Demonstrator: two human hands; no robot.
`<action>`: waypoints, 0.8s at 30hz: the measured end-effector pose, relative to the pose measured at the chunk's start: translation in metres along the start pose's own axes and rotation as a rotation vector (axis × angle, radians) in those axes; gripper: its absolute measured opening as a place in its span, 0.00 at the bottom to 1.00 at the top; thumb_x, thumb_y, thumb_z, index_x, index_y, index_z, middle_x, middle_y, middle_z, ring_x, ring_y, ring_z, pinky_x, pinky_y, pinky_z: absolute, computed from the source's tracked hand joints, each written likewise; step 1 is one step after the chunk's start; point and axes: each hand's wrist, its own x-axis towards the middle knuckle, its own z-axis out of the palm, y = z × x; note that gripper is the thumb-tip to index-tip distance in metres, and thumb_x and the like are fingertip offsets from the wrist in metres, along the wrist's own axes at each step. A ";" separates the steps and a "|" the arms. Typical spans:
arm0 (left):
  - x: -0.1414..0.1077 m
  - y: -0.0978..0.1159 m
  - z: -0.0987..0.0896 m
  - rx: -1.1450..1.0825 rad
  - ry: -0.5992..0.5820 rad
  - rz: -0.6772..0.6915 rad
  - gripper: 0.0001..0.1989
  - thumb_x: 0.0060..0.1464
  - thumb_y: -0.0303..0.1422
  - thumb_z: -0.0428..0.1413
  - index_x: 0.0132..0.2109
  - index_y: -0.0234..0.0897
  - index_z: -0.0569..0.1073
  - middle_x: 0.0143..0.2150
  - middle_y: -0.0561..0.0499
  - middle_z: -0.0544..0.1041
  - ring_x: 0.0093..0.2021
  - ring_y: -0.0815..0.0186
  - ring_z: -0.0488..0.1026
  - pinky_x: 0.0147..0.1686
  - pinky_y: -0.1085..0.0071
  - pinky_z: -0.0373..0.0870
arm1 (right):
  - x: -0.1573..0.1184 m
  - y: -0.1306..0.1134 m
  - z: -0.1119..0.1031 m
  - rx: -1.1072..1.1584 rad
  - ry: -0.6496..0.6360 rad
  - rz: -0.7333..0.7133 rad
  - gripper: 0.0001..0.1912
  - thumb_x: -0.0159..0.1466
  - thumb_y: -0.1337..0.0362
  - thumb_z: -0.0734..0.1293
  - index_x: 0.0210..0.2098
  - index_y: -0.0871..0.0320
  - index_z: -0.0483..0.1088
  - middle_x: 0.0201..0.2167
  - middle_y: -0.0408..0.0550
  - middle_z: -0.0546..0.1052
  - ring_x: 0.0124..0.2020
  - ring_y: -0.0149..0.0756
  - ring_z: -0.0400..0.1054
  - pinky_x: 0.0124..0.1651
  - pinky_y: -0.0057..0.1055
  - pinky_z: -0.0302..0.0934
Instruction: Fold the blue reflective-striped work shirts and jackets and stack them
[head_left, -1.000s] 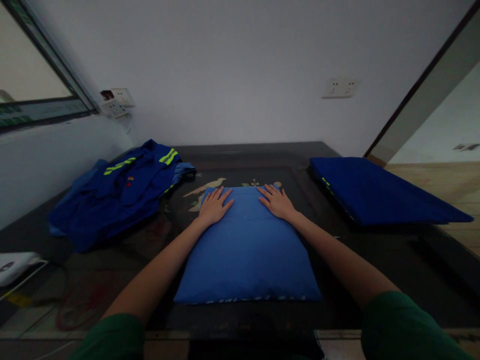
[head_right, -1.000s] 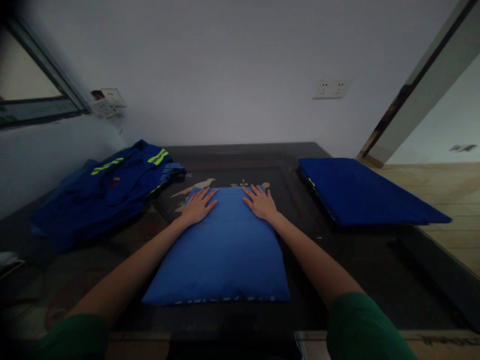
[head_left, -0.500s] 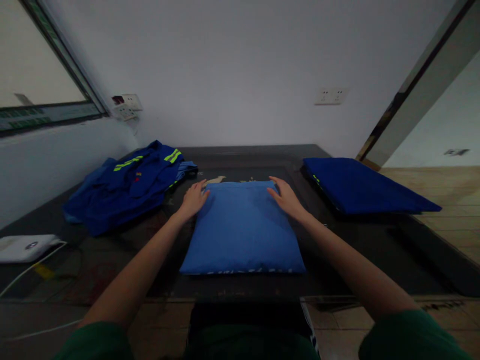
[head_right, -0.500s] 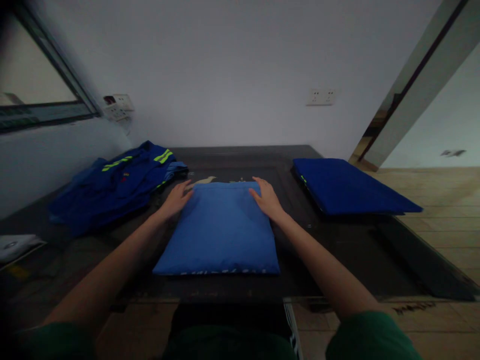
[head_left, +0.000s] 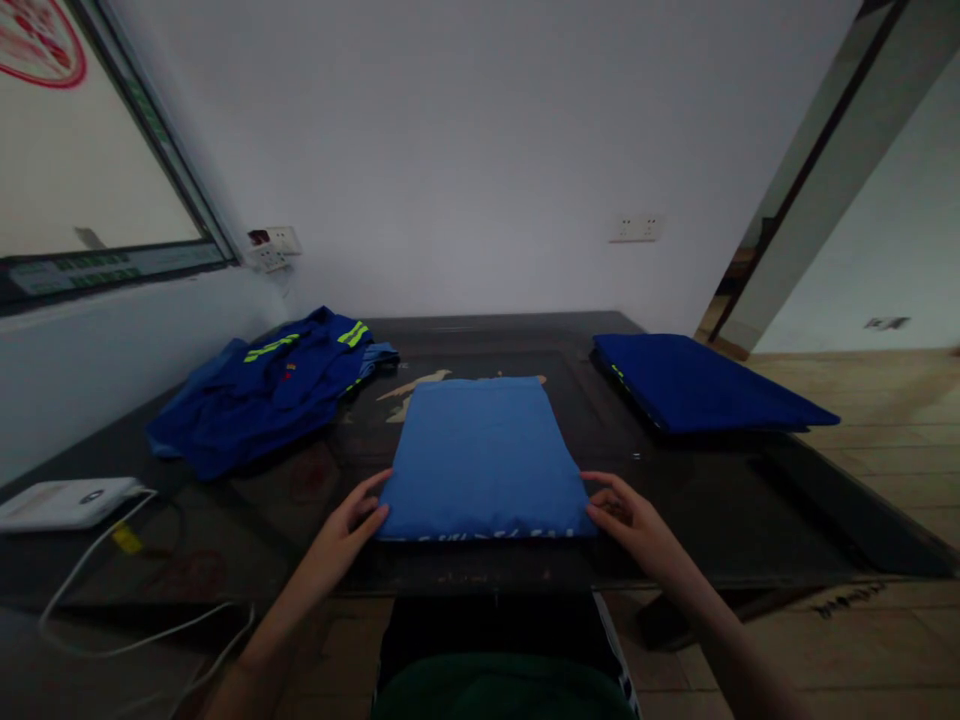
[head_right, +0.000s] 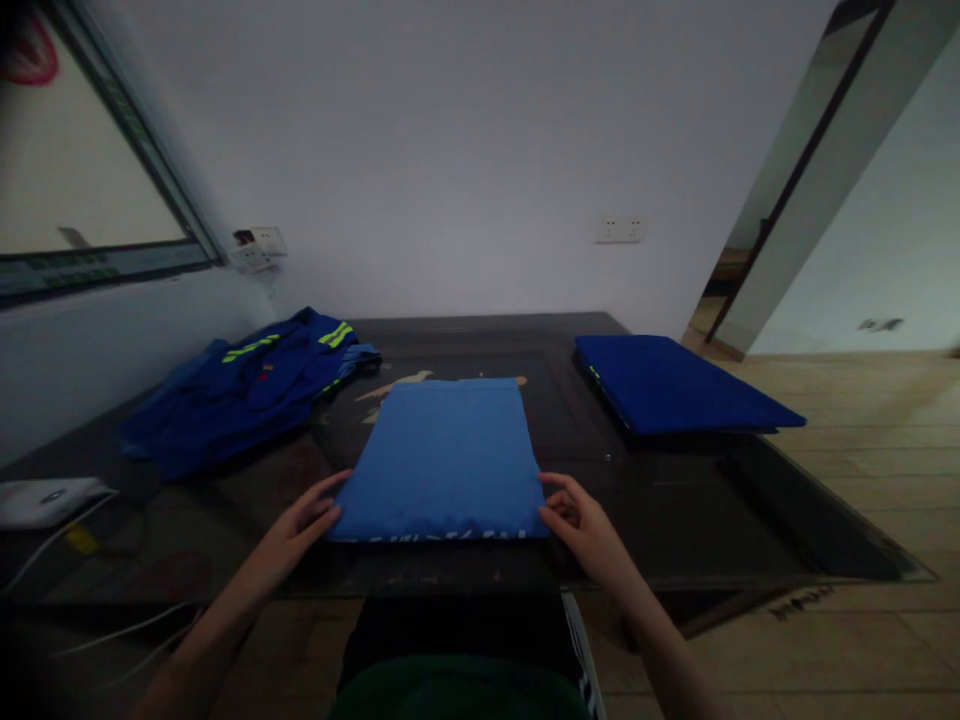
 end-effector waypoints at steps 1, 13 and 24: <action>-0.001 0.000 0.002 0.000 -0.005 0.001 0.36 0.50 0.51 0.54 0.62 0.36 0.64 0.44 0.46 0.77 0.42 0.58 0.74 0.44 0.64 0.70 | -0.001 0.000 0.005 -0.021 0.047 -0.016 0.25 0.57 0.53 0.65 0.50 0.59 0.66 0.28 0.42 0.70 0.27 0.32 0.65 0.31 0.29 0.59; -0.007 -0.008 0.024 0.492 0.225 0.040 0.23 0.59 0.44 0.46 0.54 0.39 0.72 0.32 0.50 0.78 0.32 0.61 0.75 0.33 0.69 0.68 | -0.008 -0.004 0.037 -0.630 0.243 -0.006 0.18 0.66 0.59 0.57 0.53 0.55 0.67 0.33 0.47 0.74 0.34 0.40 0.70 0.37 0.32 0.60; -0.008 0.008 0.027 0.984 0.255 0.118 0.17 0.63 0.35 0.46 0.55 0.37 0.71 0.37 0.45 0.77 0.39 0.56 0.74 0.42 0.61 0.67 | -0.013 -0.018 0.040 -0.956 0.257 0.016 0.17 0.67 0.62 0.59 0.54 0.55 0.66 0.41 0.52 0.74 0.43 0.44 0.69 0.36 0.34 0.65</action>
